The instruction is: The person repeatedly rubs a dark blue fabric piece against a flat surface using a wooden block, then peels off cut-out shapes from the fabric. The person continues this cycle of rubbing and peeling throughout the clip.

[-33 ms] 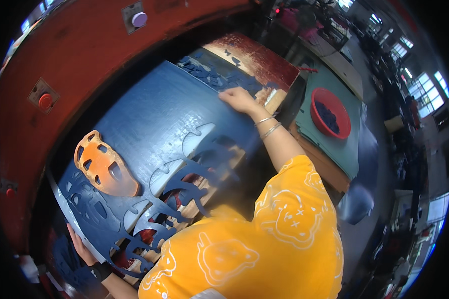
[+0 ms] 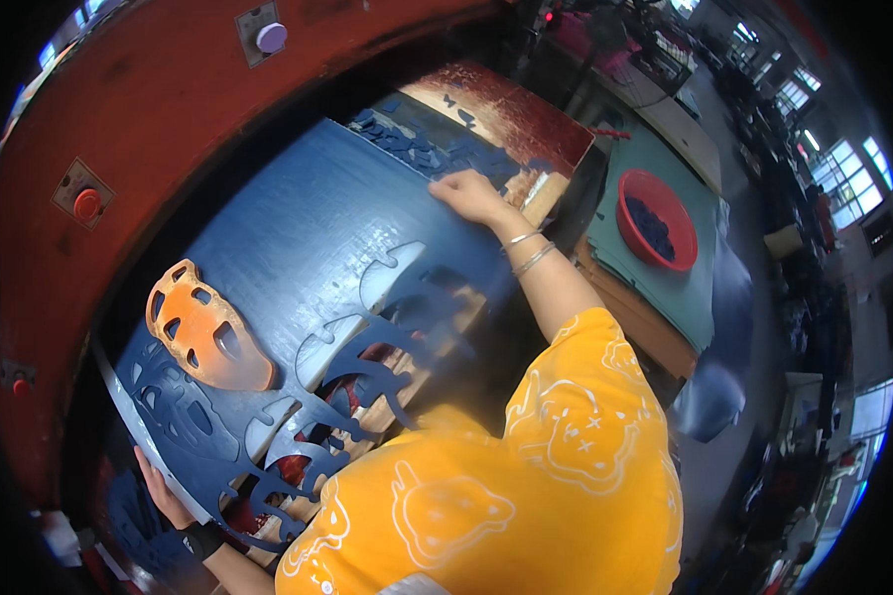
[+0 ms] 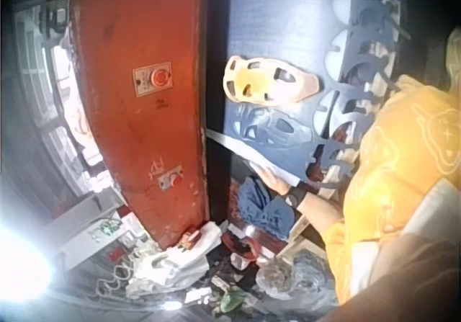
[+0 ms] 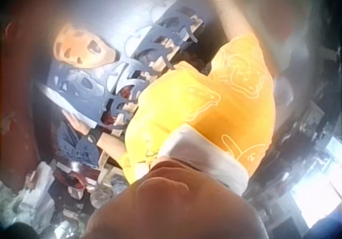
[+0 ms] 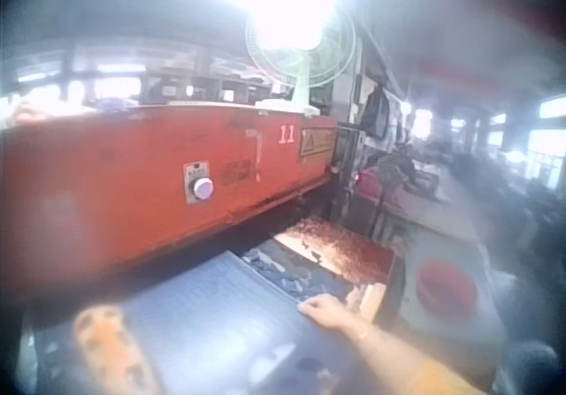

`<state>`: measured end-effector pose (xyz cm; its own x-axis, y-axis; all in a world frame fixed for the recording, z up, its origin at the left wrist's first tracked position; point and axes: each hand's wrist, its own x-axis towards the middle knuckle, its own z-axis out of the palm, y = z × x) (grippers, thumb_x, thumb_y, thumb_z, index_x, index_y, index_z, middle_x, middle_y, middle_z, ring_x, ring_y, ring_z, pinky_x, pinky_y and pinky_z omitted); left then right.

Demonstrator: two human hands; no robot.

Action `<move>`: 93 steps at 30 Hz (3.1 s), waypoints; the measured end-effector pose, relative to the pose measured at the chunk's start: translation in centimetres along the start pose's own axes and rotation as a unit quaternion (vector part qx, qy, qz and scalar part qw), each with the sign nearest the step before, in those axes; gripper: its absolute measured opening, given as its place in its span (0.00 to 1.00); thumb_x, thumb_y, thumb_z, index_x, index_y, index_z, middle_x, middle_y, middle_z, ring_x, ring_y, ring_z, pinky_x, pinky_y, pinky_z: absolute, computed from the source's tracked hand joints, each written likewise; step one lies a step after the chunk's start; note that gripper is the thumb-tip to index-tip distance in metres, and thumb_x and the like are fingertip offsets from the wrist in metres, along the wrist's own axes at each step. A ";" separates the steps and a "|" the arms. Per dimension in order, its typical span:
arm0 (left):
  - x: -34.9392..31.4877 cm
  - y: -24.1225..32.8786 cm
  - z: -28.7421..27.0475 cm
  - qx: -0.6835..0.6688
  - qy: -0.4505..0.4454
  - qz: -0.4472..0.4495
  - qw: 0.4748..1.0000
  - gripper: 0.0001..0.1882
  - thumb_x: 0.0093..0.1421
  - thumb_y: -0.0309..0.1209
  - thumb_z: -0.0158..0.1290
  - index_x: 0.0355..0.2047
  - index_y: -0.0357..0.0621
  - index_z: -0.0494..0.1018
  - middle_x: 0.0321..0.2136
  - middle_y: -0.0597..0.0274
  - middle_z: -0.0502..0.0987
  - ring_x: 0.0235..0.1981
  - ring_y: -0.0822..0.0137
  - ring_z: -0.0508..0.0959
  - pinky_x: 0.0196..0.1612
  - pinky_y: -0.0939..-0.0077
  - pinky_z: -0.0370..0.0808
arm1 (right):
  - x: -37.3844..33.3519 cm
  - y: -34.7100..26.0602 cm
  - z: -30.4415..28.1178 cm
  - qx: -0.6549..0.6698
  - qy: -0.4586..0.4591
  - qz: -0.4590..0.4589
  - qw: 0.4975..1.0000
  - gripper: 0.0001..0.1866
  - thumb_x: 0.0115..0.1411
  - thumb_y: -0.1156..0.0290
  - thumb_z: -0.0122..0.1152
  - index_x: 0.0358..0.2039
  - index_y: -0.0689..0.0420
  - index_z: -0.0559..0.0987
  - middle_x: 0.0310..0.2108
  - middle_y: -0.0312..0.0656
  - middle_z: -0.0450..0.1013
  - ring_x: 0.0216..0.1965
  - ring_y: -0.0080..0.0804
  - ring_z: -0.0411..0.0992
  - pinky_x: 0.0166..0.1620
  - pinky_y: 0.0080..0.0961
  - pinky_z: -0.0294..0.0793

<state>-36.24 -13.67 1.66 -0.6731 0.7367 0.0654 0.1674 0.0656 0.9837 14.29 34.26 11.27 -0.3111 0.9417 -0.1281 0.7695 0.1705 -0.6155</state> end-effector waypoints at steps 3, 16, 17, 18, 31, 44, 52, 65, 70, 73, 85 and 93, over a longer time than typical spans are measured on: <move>0.3 0.6 0.2 0.064 -0.004 0.001 0.998 0.33 0.68 0.42 0.40 0.67 0.36 0.49 0.67 0.56 0.54 0.64 0.64 0.59 0.66 0.73 0.50 | -0.8 -0.3 0.8 -0.012 0.033 -0.026 0.999 0.21 0.56 0.53 0.60 0.34 0.60 0.82 0.32 0.52 0.78 0.37 0.45 0.77 0.44 0.34 0.73; -0.7 1.5 1.8 0.054 0.026 -0.007 0.998 0.34 0.63 0.39 0.47 0.65 0.35 0.54 0.63 0.52 0.61 0.61 0.61 0.63 0.63 0.73 0.54 | -0.5 -2.5 0.8 -0.065 0.083 0.036 0.994 0.21 0.52 0.52 0.61 0.33 0.58 0.84 0.31 0.50 0.79 0.37 0.45 0.78 0.45 0.33 0.74; -0.8 1.6 1.9 0.055 0.032 -0.005 0.998 0.34 0.63 0.39 0.47 0.65 0.35 0.55 0.63 0.52 0.61 0.61 0.61 0.63 0.63 0.74 0.54 | -0.4 -2.5 0.8 -0.070 0.082 0.033 0.994 0.21 0.52 0.52 0.61 0.33 0.59 0.84 0.31 0.50 0.79 0.38 0.45 0.78 0.46 0.33 0.74; -0.8 1.7 2.1 0.062 0.035 -0.001 0.997 0.34 0.63 0.39 0.48 0.65 0.35 0.55 0.63 0.52 0.61 0.61 0.61 0.63 0.63 0.74 0.54 | -0.5 -2.5 0.8 -0.073 0.084 0.030 0.993 0.21 0.52 0.52 0.61 0.33 0.59 0.84 0.32 0.51 0.79 0.38 0.45 0.78 0.46 0.33 0.74; -1.2 3.1 3.4 0.077 0.019 0.036 0.996 0.35 0.62 0.41 0.50 0.64 0.34 0.56 0.66 0.49 0.55 0.69 0.58 0.50 0.68 0.66 0.41 | -0.5 -2.0 1.2 -0.064 0.107 0.018 0.992 0.24 0.52 0.53 0.61 0.39 0.62 0.82 0.36 0.53 0.79 0.41 0.45 0.78 0.47 0.33 0.74; -1.0 4.0 2.9 0.130 0.012 0.022 0.991 0.33 0.60 0.38 0.51 0.64 0.37 0.58 0.66 0.48 0.54 0.69 0.57 0.49 0.68 0.66 0.41 | -1.9 0.2 1.4 -0.055 0.126 0.008 0.990 0.25 0.53 0.53 0.61 0.40 0.65 0.81 0.35 0.56 0.78 0.40 0.47 0.77 0.46 0.33 0.73; -0.5 6.8 3.2 0.319 -0.025 0.046 0.946 0.28 0.58 0.25 0.50 0.60 0.38 0.63 0.65 0.43 0.55 0.68 0.51 0.52 0.67 0.63 0.47 | -3.4 -5.5 2.8 -0.261 0.200 -0.076 0.942 0.29 0.54 0.64 0.62 0.57 0.56 0.70 0.53 0.53 0.67 0.55 0.51 0.63 0.57 0.42 0.62; -0.5 10.6 14.2 0.493 -0.048 0.160 0.854 0.37 0.53 0.47 0.58 0.61 0.49 0.62 0.63 0.44 0.59 0.65 0.47 0.56 0.65 0.40 0.46 | -11.6 -26.5 20.1 -0.191 -0.070 -0.346 0.916 0.48 0.38 0.52 0.71 0.61 0.50 0.65 0.64 0.61 0.50 0.62 0.67 0.49 0.61 0.55 0.55; -1.1 11.1 13.9 0.458 -0.034 0.133 0.878 0.34 0.52 0.48 0.58 0.59 0.54 0.67 0.62 0.45 0.60 0.65 0.48 0.56 0.66 0.42 0.46 | -10.2 -26.4 17.3 -0.077 -0.148 -0.350 0.922 0.41 0.38 0.59 0.68 0.57 0.52 0.71 0.64 0.62 0.52 0.62 0.63 0.54 0.63 0.48 0.54; -1.9 11.3 13.6 0.452 -0.021 0.100 0.886 0.33 0.52 0.47 0.59 0.58 0.54 0.68 0.62 0.45 0.60 0.65 0.48 0.56 0.66 0.43 0.45 | -10.0 -25.9 15.3 0.068 -0.221 -0.302 0.925 0.40 0.38 0.60 0.66 0.57 0.52 0.72 0.64 0.62 0.52 0.63 0.61 0.53 0.64 0.46 0.53; -2.2 11.2 13.3 0.447 -0.015 0.098 0.889 0.34 0.53 0.48 0.58 0.59 0.55 0.67 0.63 0.48 0.60 0.66 0.49 0.55 0.66 0.43 0.44 | -12.7 -26.5 18.5 -0.160 -0.090 -0.423 0.887 0.36 0.38 0.61 0.66 0.53 0.50 0.75 0.60 0.58 0.57 0.57 0.62 0.55 0.58 0.50 0.59; -1.4 11.7 12.5 0.401 -0.052 0.079 0.911 0.34 0.52 0.45 0.59 0.59 0.50 0.67 0.63 0.47 0.59 0.66 0.47 0.55 0.67 0.46 0.43 | -9.7 -24.6 16.1 0.000 -0.225 -0.406 0.886 0.37 0.45 0.59 0.68 0.57 0.53 0.70 0.63 0.61 0.55 0.63 0.62 0.53 0.64 0.48 0.55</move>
<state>-24.31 -5.53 10.96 -0.5296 0.8369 0.1382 0.7575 0.3932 0.5212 -10.62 16.27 15.14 -0.9524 0.2989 0.0597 0.1911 0.7383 -0.6469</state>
